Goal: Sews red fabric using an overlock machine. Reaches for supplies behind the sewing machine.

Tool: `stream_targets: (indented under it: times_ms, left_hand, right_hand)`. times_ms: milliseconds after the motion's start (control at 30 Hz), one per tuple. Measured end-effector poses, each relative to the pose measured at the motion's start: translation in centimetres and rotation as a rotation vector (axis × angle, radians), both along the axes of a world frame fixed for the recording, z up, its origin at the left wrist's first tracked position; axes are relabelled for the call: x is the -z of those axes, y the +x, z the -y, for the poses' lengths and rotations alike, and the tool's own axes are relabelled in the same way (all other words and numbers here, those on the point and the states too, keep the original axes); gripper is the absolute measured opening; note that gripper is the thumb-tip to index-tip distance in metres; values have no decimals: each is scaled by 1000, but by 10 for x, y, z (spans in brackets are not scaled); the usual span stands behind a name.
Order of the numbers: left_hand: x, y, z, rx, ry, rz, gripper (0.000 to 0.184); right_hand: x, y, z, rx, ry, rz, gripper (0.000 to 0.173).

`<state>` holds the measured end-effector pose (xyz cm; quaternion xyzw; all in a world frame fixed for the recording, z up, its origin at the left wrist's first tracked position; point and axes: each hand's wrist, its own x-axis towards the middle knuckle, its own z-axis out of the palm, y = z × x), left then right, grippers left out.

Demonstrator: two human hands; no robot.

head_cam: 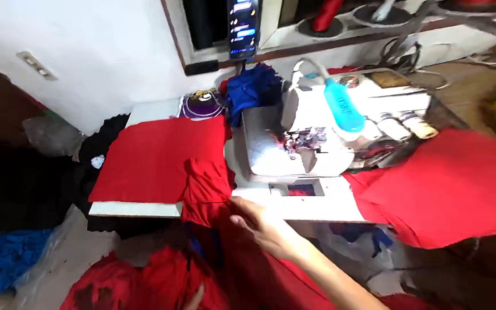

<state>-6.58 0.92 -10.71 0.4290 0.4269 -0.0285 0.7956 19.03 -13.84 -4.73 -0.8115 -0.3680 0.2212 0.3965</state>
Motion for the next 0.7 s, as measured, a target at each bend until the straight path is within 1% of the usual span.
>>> stream_targets:
  times_ms: [33,67,133,167,200,233,267,333,367,400,433,467,500,533,567,600,633,700]
  left_hand:
    - [-1,4,-2,104,82,-90,41]
    - [-4,12,-8,265,181,-135,44]
    - [-23,36,-26,637,488,-215,43]
    - [-35,49,-33,761,703,-203,40]
    - [-42,62,-39,777,936,-122,35]
    - [-48,78,-43,715,1140,-10,30]
    - [-51,98,-43,610,1317,122,25]
    - [-49,147,-42,420,1558,369,20]
    - [-45,172,-42,380,1618,439,20]
    - [-39,194,-43,383,1652,450,21]
    - [-34,213,-45,434,1652,396,24]
    - [-32,229,-47,508,1624,303,30]
    - [-34,242,-51,579,1565,200,35]
    - [-36,252,-54,626,1505,128,35]
    - [-37,257,-59,651,1464,99,31]
    - [-37,257,-63,657,1443,104,23]
    - [-36,253,-67,647,1441,135,15]
    - [-33,240,-75,575,1502,269,10]
  right_hand:
    - [22,-10,3,-12,-30,73,50]
    - [36,-14,3,-5,-22,151,47]
    - [41,-12,1,39,9,227,42]
    - [40,-11,-3,84,33,238,39]
    - [39,-8,-8,143,58,242,36]
    - [39,-4,-16,209,83,260,33]
    - [40,0,-24,268,99,284,32]
    - [45,9,-43,380,89,340,35]
    - [49,14,-54,435,59,360,41]
    - [53,18,-64,484,13,386,46]
    - [55,23,-72,519,-49,382,49]
    - [55,27,-77,543,-107,370,47]
    - [55,31,-80,556,-150,350,43]
    - [57,34,-82,569,-172,335,38]
    - [61,35,-82,588,-169,349,34]
    - [67,35,-82,612,-139,383,29]
    - [71,33,-83,633,-109,390,26]
    - [70,31,-84,660,-56,348,25]
